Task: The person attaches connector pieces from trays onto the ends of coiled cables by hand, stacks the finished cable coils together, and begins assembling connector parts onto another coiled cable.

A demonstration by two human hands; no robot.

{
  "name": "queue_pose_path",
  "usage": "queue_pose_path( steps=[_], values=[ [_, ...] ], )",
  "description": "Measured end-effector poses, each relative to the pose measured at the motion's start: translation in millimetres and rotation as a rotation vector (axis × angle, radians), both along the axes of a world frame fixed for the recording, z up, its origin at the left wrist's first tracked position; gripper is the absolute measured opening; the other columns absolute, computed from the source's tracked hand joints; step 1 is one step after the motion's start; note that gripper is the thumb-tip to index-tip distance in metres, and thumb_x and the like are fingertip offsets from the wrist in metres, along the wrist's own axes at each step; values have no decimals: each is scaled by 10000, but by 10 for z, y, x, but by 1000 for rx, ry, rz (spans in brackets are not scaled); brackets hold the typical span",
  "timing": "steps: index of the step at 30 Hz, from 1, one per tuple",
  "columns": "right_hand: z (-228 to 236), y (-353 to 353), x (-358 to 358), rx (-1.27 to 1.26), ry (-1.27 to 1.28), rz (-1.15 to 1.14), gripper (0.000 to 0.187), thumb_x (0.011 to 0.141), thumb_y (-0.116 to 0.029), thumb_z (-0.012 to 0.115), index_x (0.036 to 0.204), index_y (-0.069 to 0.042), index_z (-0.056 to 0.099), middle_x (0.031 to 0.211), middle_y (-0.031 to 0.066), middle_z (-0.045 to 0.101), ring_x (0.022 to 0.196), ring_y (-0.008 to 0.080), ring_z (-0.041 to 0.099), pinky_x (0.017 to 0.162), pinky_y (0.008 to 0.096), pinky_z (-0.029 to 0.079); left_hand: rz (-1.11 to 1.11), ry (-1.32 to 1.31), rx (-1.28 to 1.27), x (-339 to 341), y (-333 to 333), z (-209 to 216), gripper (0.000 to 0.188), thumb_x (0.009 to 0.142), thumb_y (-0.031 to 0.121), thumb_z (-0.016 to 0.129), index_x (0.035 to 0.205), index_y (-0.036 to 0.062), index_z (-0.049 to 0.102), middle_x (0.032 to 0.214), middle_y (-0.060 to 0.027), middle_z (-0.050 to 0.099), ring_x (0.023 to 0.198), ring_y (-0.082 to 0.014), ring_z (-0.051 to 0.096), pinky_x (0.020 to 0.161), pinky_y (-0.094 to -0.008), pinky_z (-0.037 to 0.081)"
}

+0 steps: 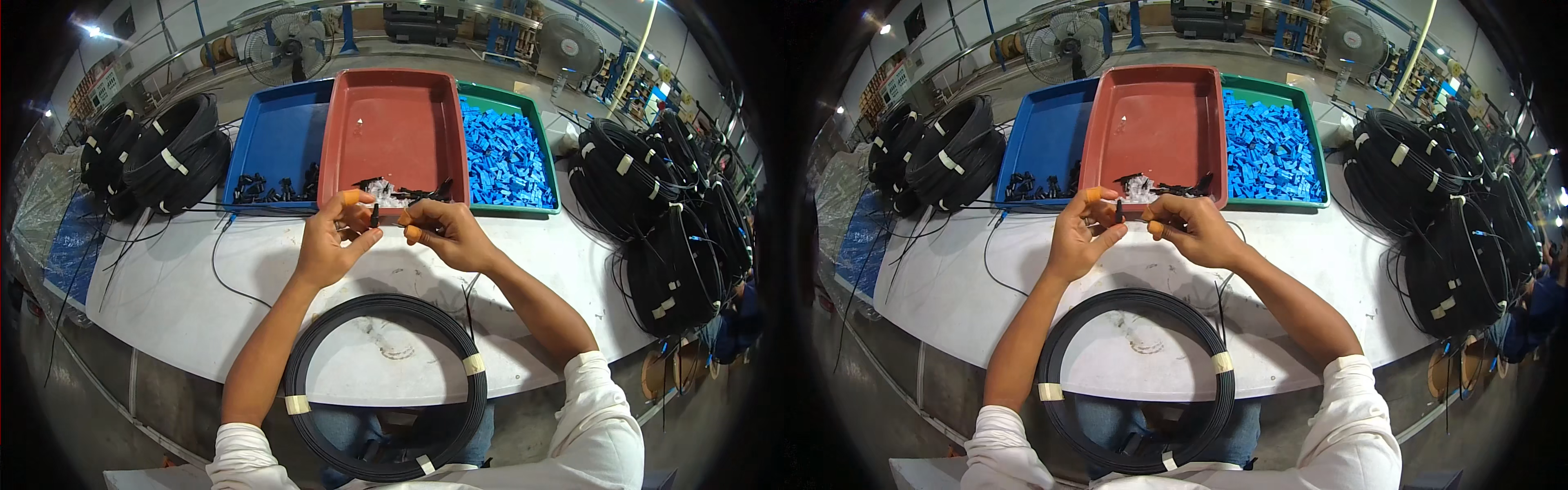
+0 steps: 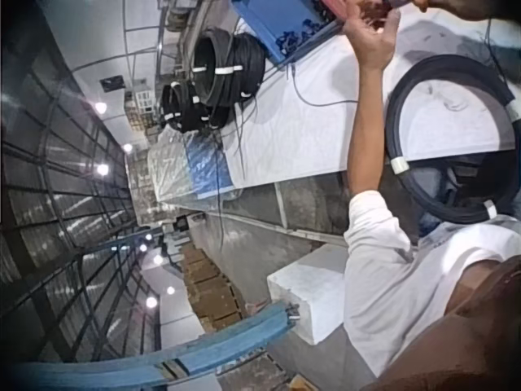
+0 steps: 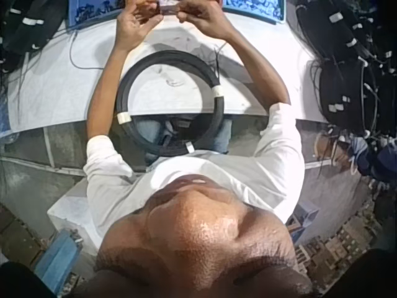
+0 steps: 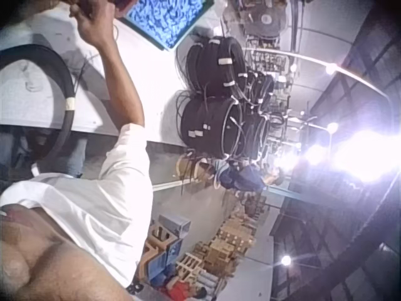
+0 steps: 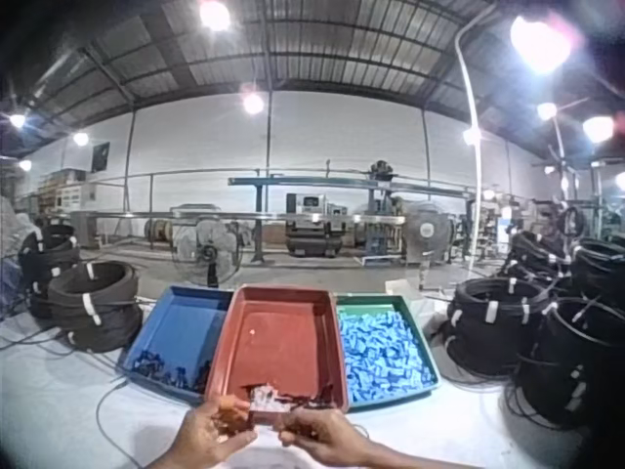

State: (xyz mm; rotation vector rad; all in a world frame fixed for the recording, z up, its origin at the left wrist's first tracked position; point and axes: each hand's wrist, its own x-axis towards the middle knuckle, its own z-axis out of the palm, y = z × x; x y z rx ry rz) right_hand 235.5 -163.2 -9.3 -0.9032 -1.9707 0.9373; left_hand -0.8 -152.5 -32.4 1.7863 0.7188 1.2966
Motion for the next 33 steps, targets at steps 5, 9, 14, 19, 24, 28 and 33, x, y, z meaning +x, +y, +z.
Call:
queue_pose_path(
  steps=[5, 9, 14, 19, 24, 28, 33],
  values=[
    [-14, -4, 0, 19, -41, -7, 144, 923, -23, 651, 1058, 26, 639, 899, 68, 690, 838, 118, 652, 753, 288, 525, 143, 206, 112, 11, -72, 77, 396, 821, -15, 753, 1196, 68, 657, 909, -36, 645, 798, -71, 622, 648, -215, 533],
    [-148, 28, 5, 10, -6, 28, 167, 956, -86, 668, 1075, 26, 636, 914, 28, 658, 837, 75, 618, 749, 257, 520, 196, 239, 116, 8, -45, 61, 376, 810, -12, 765, 1166, 50, 664, 930, -38, 667, 794, -70, 638, 665, -203, 551],
    [-146, 63, 10, -50, -87, 4, 166, 959, -83, 662, 1081, 27, 638, 914, 31, 656, 836, 79, 619, 750, 258, 517, 207, 240, 176, -6, -10, -1, 327, 798, 2, 767, 1106, 39, 662, 862, -90, 718, 717, -114, 694, 623, -232, 549],
    [-154, 52, 11, -52, -56, 3, 149, 960, -71, 654, 1076, 22, 644, 908, 30, 656, 825, 82, 617, 747, 258, 516, 210, 213, 156, 8, -15, 11, 316, 783, 8, 782, 1056, 21, 623, 856, -107, 734, 684, -123, 700, 613, -236, 543],
    [-99, 43, 3, 8, -140, -59, 153, 883, -10, 657, 1036, 6, 662, 883, 108, 702, 793, 183, 671, 704, 323, 514, 250, 283, 160, -10, -44, 39, 413, 777, 16, 788, 1127, 24, 569, 869, -114, 752, 672, -134, 707, 593, -235, 532],
    [-51, 19, 11, 178, -199, -97, 119, 879, -10, 654, 998, -7, 661, 904, 123, 683, 808, 229, 669, 698, 343, 516, 262, 319, 201, 2, -51, 49, 454, 770, 15, 789, 1149, 22, 540, 870, -110, 756, 674, -154, 714, 587, -240, 526],
    [-45, 20, 3, 260, -188, -84, 85, 872, 12, 657, 951, 13, 626, 966, 138, 633, 813, 268, 651, 711, 358, 517, 278, 323, 336, 7, -28, -5, 395, 755, 18, 798, 1100, 26, 606, 872, -87, 755, 711, -172, 721, 615, -256, 519]
  ],
)
